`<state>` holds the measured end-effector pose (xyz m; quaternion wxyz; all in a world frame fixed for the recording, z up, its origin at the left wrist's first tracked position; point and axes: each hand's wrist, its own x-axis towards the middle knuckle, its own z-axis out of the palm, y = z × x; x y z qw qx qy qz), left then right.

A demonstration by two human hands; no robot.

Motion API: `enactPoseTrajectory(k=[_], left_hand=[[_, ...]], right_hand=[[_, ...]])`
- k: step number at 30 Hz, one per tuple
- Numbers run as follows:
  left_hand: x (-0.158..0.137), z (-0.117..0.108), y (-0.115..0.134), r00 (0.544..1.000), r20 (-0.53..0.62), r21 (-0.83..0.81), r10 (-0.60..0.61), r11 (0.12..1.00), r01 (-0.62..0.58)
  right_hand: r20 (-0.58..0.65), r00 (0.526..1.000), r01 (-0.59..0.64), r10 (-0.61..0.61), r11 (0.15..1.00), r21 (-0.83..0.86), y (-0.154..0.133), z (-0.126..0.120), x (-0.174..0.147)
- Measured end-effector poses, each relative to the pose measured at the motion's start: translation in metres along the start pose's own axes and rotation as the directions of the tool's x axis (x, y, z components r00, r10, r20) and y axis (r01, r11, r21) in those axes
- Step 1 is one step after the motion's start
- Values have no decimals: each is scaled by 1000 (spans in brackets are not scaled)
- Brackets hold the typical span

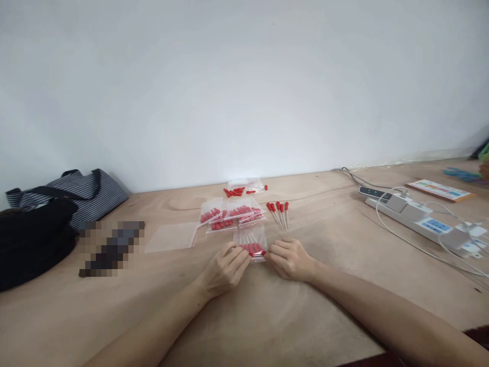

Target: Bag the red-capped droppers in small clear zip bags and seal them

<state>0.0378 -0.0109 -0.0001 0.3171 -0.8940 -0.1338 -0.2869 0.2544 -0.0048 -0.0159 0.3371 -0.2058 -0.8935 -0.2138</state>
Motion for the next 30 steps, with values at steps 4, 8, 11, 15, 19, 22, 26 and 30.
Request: enactPoseTrajectory(k=[4,8,11,15,19,22,26,30], left_hand=[[-6,-6,-4,999,-19,15,-27,1000,27],[-11,-8,-7,997,14,11,-80,997,80],[-13,-7,-8,991,65,-11,-113,993,114],[-14,-4,-10,984,129,-71,-121,989,131],[-16,-2,-11,977,170,-179,-126,971,156],[-15,-2,-9,972,180,-297,-149,934,198],[-11,-7,-6,937,235,-398,-257,855,334],[-16,-12,-21,791,299,-185,-534,781,597]], right_hand=[[-5,1000,-7,7,1000,3,0,0,-2],[-13,1000,-18,18,1000,1,0,-2,-2],[-4,1000,-23,23,1000,1,1,-4,-1],[37,998,-44,43,998,34,3,-4,-3],[126,989,-93,80,990,102,4,-5,-8],[187,968,-193,165,970,147,2,-6,-9],[194,947,-289,256,942,168,-1,-4,-9],[175,929,-364,327,893,265,0,-4,-11]])
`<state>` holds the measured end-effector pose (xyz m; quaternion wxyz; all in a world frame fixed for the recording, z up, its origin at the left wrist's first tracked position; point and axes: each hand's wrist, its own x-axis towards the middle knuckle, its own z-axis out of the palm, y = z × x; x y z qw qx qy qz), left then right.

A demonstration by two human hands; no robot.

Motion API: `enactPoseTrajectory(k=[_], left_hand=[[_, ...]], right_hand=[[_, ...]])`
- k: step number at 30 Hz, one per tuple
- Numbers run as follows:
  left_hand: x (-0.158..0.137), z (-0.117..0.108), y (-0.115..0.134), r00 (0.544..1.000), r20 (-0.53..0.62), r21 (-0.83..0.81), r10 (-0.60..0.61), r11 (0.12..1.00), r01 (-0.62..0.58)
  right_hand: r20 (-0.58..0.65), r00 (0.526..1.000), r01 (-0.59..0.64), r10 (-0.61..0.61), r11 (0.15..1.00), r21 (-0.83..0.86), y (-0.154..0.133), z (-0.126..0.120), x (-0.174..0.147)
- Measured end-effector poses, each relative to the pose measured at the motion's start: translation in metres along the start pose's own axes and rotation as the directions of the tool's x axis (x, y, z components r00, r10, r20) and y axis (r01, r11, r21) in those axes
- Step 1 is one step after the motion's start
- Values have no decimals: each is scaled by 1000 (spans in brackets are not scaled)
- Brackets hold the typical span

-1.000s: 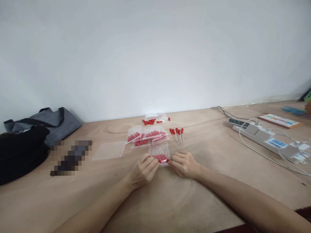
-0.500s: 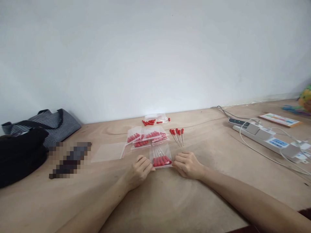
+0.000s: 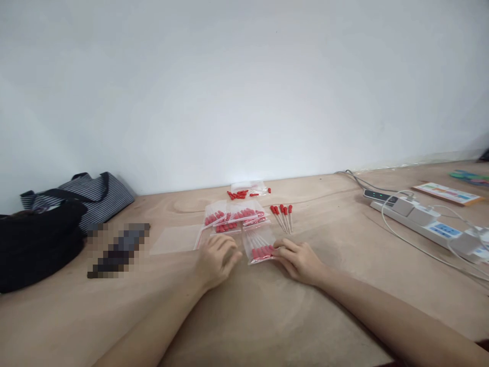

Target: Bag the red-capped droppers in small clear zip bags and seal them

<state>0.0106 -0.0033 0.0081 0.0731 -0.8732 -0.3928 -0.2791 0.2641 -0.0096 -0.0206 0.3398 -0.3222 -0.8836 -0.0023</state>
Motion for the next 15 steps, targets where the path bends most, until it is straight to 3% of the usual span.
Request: enactPoseTrajectory(k=[3,6,9,11,15], left_hand=[[-2,-4,-27,952,-79,217,-296,927,306],[-9,-7,-54,832,-89,391,-548,749,536],[-18,-12,-70,680,14,499,-733,594,630],[-23,-15,-72,636,99,513,-765,587,626],[-29,-26,-62,651,202,499,-732,648,574]], right_hand=[[-47,979,-176,199,935,307,4,-4,-1],[4,900,-332,437,678,656,7,-9,0],[5,855,-304,518,493,815,11,-12,4],[-80,833,-224,547,467,855,15,-12,10],[-267,781,-113,565,548,829,32,-7,33]])
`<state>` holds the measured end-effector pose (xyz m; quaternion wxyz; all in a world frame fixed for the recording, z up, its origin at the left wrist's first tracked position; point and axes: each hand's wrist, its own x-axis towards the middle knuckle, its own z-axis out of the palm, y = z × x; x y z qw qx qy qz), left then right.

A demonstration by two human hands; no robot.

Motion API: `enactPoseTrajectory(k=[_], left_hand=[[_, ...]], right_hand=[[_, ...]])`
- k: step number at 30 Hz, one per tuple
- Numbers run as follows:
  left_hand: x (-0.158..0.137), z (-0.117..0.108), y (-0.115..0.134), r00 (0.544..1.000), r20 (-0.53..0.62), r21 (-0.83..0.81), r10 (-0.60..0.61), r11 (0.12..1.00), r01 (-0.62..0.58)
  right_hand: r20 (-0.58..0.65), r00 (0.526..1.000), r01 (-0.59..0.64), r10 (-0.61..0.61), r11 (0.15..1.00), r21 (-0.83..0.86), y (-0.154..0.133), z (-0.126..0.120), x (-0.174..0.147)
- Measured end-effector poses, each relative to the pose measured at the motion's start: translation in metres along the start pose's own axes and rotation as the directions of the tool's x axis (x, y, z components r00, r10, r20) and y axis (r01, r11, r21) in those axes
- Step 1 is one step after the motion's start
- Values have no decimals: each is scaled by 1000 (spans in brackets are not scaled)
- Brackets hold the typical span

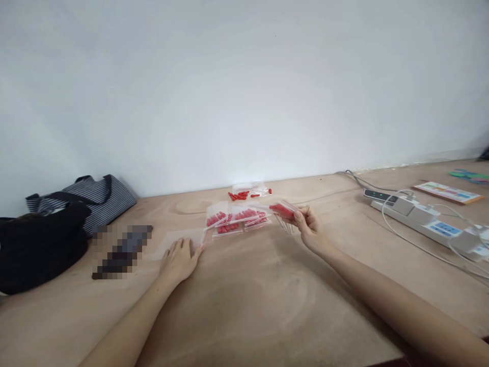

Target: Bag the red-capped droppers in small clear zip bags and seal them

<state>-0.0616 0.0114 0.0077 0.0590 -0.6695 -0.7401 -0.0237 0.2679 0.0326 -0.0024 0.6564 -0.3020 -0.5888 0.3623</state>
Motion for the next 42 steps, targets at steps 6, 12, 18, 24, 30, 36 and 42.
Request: enactPoseTrajectory(k=[6,12,18,24,30,36,42], left_hand=[[-40,-13,16,991,26,41,135,990,-136],[-66,-13,30,886,-62,-84,459,882,-463],[-50,-12,25,713,-109,-219,693,682,-697],[-44,-13,61,664,67,-345,745,641,-685],[-48,-6,103,688,-22,-433,726,613,-661],[-49,-1,108,700,-67,-443,711,608,-659],[-49,-2,106,704,-75,-441,707,609,-659]], right_hand=[[219,963,233,-155,885,-402,32,35,49],[542,840,389,-2,699,-600,52,70,68],[519,847,473,-119,613,-632,34,59,48],[638,766,497,-79,702,-510,6,24,-12],[706,708,459,25,743,-487,-10,1,-40],[714,701,481,1,738,-473,-10,1,-41],[747,665,488,3,755,-438,-14,1,-41]])
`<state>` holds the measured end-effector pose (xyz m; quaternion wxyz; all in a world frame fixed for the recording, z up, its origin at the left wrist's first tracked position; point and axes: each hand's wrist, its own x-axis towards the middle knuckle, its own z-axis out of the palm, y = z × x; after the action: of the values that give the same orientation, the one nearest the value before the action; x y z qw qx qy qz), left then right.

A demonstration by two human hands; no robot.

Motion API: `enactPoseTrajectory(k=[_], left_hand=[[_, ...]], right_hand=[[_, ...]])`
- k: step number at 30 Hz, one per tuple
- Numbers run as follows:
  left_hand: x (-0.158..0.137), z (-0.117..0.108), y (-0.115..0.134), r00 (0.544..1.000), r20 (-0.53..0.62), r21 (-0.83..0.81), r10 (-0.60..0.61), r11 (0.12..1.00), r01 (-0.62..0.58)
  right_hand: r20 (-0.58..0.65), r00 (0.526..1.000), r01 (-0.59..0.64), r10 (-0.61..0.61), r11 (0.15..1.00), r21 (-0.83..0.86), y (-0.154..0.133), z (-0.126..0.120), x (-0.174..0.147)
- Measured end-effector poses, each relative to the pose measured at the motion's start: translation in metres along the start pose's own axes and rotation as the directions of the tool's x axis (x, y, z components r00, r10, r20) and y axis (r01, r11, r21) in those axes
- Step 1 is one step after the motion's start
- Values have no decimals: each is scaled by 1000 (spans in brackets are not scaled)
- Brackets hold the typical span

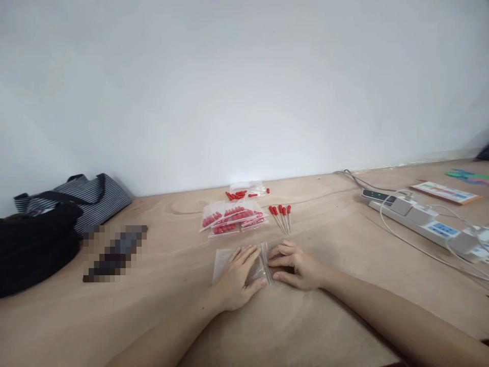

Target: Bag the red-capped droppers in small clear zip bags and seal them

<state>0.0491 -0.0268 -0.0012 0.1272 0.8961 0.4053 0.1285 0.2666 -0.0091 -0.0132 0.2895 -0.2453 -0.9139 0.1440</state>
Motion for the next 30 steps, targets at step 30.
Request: enactPoseTrajectory(k=[30], left_hand=[[0,1,0,1000,-22,-49,3,999,-4]], right_hand=[[172,979,95,-106,993,76,-1,-7,8]])
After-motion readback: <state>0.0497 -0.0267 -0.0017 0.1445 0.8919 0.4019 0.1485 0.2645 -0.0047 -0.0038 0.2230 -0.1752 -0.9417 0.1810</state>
